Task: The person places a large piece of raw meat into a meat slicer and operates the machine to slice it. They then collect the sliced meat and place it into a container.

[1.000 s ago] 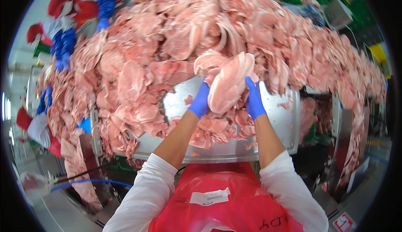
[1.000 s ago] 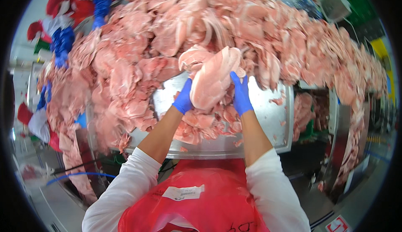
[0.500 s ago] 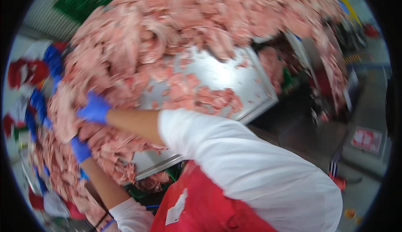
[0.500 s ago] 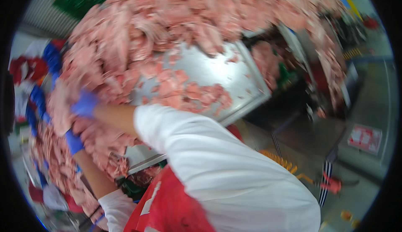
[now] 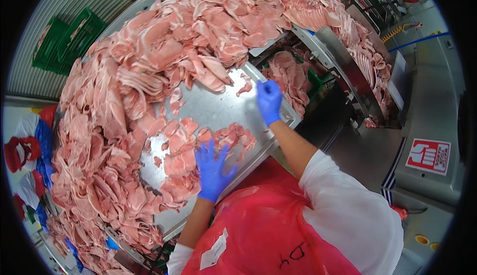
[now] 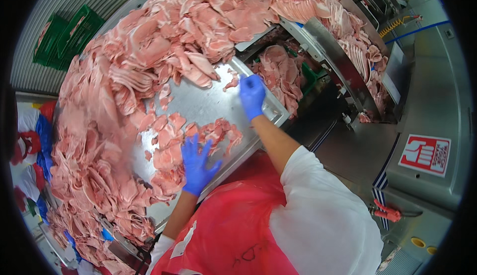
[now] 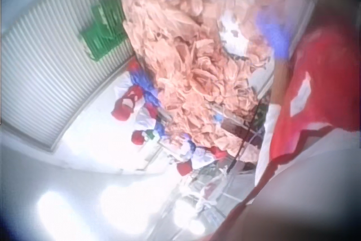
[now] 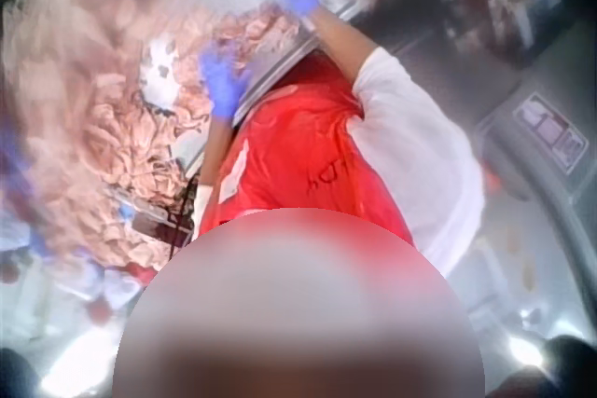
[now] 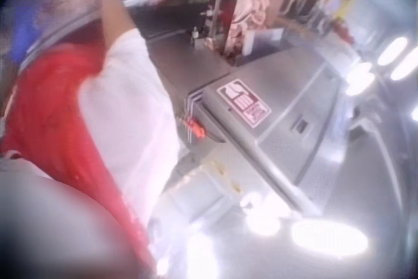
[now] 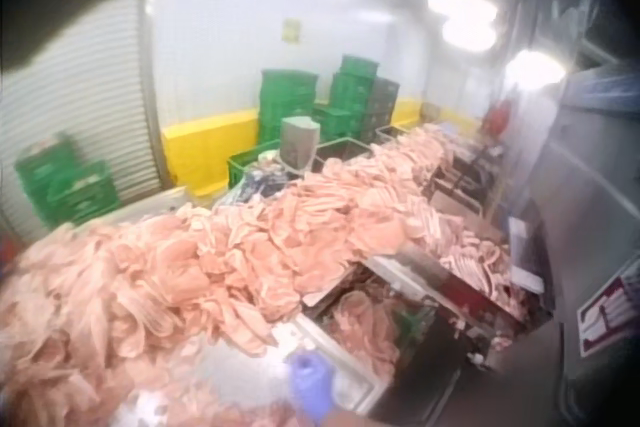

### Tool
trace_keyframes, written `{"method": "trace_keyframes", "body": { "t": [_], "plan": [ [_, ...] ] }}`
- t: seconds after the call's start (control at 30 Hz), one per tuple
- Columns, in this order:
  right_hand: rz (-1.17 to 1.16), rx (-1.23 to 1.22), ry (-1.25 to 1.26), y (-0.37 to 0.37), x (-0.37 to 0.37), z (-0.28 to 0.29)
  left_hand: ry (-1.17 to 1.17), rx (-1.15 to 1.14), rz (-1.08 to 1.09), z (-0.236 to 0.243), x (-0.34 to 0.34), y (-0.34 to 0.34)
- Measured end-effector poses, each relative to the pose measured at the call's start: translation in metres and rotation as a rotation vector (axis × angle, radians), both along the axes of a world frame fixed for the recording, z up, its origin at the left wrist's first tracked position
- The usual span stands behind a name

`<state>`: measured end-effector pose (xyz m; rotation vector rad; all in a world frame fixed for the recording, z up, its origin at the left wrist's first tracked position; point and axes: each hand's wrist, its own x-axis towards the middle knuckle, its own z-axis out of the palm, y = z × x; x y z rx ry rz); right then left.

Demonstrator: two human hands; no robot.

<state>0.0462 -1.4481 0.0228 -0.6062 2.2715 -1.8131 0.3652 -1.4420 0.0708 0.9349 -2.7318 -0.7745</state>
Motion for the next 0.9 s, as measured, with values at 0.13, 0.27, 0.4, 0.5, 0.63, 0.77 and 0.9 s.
{"method": "trace_keyframes", "body": {
  "t": [0.13,0.27,0.4,0.5,0.63,0.77,0.9],
  "plan": [
    [-0.318,0.405,0.209,0.037,-0.165,-0.113,-0.167,-0.021,-0.247,-0.042,-0.097,-0.014],
    [-0.198,0.639,0.3,0.045,-0.28,-0.181,-0.114,-0.009,0.175,-0.083,-0.103,-0.074],
    [0.017,0.486,0.224,0.018,-0.36,-0.206,-0.096,-0.208,0.408,-0.099,-0.08,-0.149],
    [0.349,0.567,-0.03,0.018,-0.425,-0.217,-0.138,-0.256,0.466,-0.098,-0.094,-0.177],
    [0.534,0.428,-0.11,0.008,-0.404,-0.207,-0.114,-0.313,0.52,-0.099,-0.108,-0.182],
    [0.824,0.544,-0.305,-0.01,-0.367,-0.12,-0.092,-0.311,0.554,-0.099,-0.102,-0.177],
    [0.26,0.725,0.103,0.02,-0.325,-0.184,-0.097,-0.33,0.52,-0.096,-0.116,-0.186]
  ]
}}
